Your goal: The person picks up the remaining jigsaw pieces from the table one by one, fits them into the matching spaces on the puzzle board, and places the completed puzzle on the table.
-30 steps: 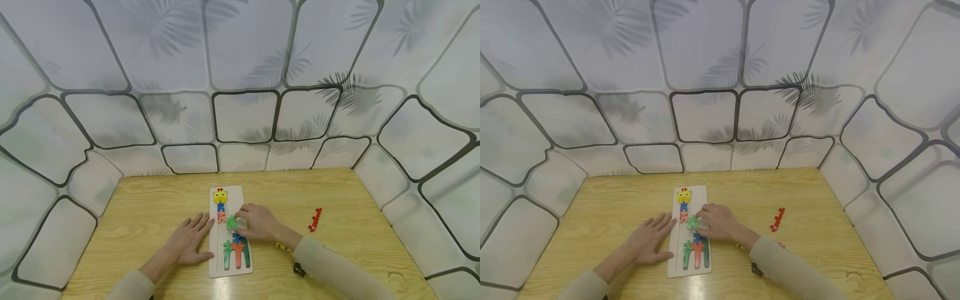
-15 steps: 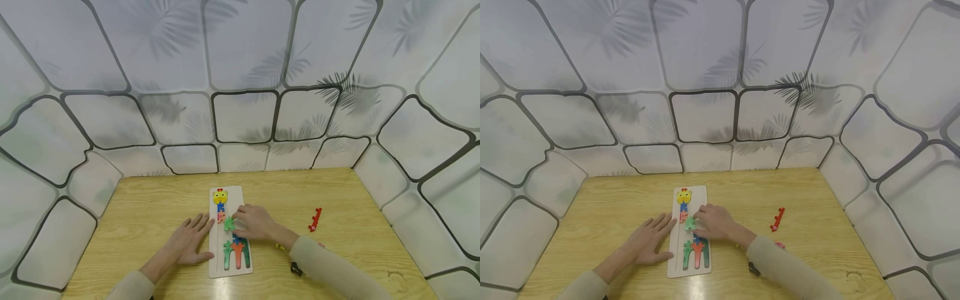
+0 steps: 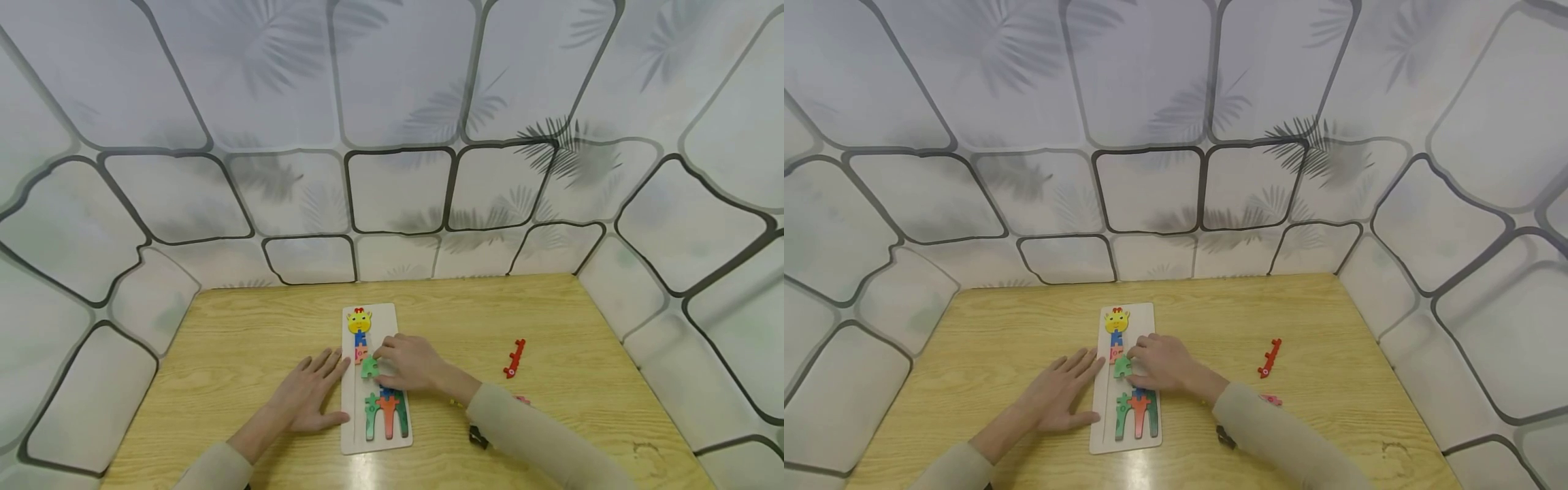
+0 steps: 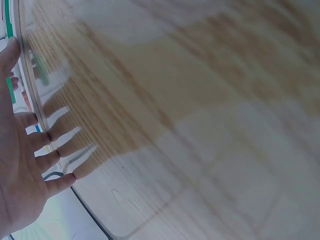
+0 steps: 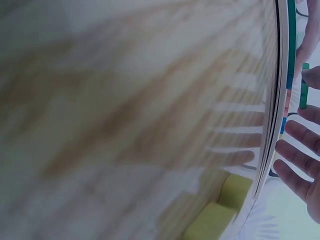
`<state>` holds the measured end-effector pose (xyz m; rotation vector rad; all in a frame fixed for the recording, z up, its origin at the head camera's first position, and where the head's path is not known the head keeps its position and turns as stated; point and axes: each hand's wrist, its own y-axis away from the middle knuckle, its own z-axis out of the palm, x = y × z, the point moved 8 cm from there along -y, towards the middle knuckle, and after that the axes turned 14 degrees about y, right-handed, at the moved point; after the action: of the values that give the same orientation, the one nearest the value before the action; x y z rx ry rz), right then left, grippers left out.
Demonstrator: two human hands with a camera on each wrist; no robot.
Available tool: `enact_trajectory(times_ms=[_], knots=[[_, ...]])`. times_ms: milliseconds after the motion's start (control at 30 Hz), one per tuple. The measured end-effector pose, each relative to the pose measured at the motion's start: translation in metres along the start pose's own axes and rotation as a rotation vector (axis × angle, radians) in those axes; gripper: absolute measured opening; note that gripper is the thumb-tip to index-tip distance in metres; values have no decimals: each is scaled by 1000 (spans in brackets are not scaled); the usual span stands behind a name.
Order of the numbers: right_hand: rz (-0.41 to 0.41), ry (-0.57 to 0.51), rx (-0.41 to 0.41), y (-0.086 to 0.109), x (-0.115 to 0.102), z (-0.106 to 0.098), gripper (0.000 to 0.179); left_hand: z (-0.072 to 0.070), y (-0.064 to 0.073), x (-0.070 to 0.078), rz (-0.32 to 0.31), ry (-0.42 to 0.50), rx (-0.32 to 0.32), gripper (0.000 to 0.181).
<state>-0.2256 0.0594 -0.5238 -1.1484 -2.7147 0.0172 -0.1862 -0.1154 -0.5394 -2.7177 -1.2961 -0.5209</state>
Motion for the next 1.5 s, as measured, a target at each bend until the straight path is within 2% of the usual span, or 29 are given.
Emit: enact_trajectory(times_ms=[300, 567, 1067, 1500], knots=[[-5, 36, -35, -6, -4, 2, 47, 2, 0, -1, 4, -2, 1, 102], [-45, 52, -24, -8, -6, 2, 47, 3, -1, -2, 2, -6, 0, 103], [-62, 99, -67, -15, -10, 4, 47, 3, 0, -2, -2, -15, -5, 103], [-78, 130, -73, -18, -14, 3, 46, 4, 0, -3, 16, -16, 7, 103]])
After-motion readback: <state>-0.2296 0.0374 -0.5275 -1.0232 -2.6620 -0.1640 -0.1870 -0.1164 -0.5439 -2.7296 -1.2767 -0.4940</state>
